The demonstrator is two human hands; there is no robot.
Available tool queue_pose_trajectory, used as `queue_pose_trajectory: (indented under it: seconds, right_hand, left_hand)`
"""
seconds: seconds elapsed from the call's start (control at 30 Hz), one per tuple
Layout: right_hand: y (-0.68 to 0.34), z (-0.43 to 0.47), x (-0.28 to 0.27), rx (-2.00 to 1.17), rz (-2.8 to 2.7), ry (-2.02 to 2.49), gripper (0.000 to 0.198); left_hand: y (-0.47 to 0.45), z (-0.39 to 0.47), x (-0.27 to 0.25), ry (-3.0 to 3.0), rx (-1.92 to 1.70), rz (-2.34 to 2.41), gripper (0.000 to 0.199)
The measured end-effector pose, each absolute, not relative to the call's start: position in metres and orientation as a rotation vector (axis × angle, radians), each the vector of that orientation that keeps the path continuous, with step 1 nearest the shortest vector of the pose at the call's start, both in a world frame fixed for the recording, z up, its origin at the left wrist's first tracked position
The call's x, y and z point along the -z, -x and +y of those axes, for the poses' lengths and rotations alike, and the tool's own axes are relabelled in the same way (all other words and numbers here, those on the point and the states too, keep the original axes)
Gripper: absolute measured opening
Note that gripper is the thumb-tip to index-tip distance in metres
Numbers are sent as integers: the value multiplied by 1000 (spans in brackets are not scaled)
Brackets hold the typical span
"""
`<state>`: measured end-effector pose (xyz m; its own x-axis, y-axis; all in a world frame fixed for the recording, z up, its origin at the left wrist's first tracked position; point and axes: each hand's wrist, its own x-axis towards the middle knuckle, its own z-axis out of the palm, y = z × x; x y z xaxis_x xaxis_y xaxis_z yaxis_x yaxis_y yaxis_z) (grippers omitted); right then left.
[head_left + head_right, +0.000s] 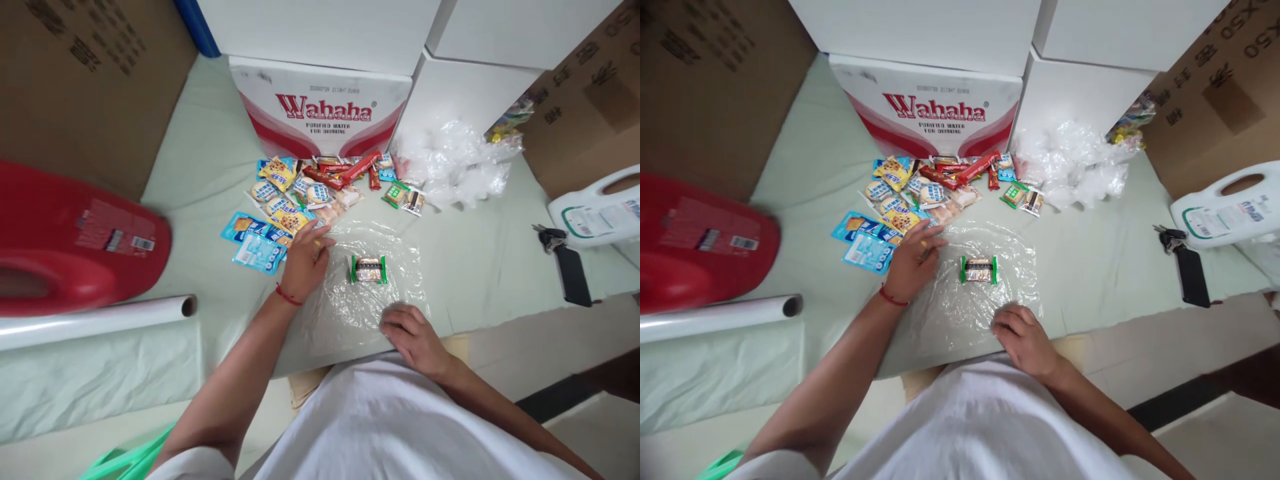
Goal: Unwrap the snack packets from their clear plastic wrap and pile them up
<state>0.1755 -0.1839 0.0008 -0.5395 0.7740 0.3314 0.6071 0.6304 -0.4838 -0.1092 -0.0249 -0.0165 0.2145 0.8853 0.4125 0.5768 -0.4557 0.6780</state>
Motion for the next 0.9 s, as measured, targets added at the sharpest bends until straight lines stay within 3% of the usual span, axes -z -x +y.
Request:
queue_pose_trajectory:
  seconds: [0.23, 0.3, 0.4, 0.5, 0.6, 0.73, 0.9]
  right_hand:
    - [-171, -138, -58, -626, -2328, 1249, 22]
    - [-172, -119, -74, -572, -2389, 1333, 24]
    - [-170, -91, -89, -497, -2490, 1405, 26]
    - [-168, -70, -95, -527, -2536, 1469, 28]
    - [-169, -52, -92, -614, -2513, 1484, 27]
    - [-181, -25, -75, -959, -2305, 1442, 23]
    - [-199, 8, -46, -1544, -1931, 1387, 37]
  left_hand:
    - [140, -61, -15, -2099, -1192, 1181, 19]
    - [146, -80, -25, -2074, -1064, 1022, 41]
    - [146, -109, -25, -2116, -908, 890, 98]
    - [134, -130, -13, -2285, -895, 958, 116]
    - [124, -132, 0, -2268, -945, 1217, 97]
    - [124, -108, 6, -1754, -1004, 1575, 30]
    - [127, -77, 3, -1343, -940, 1863, 28]
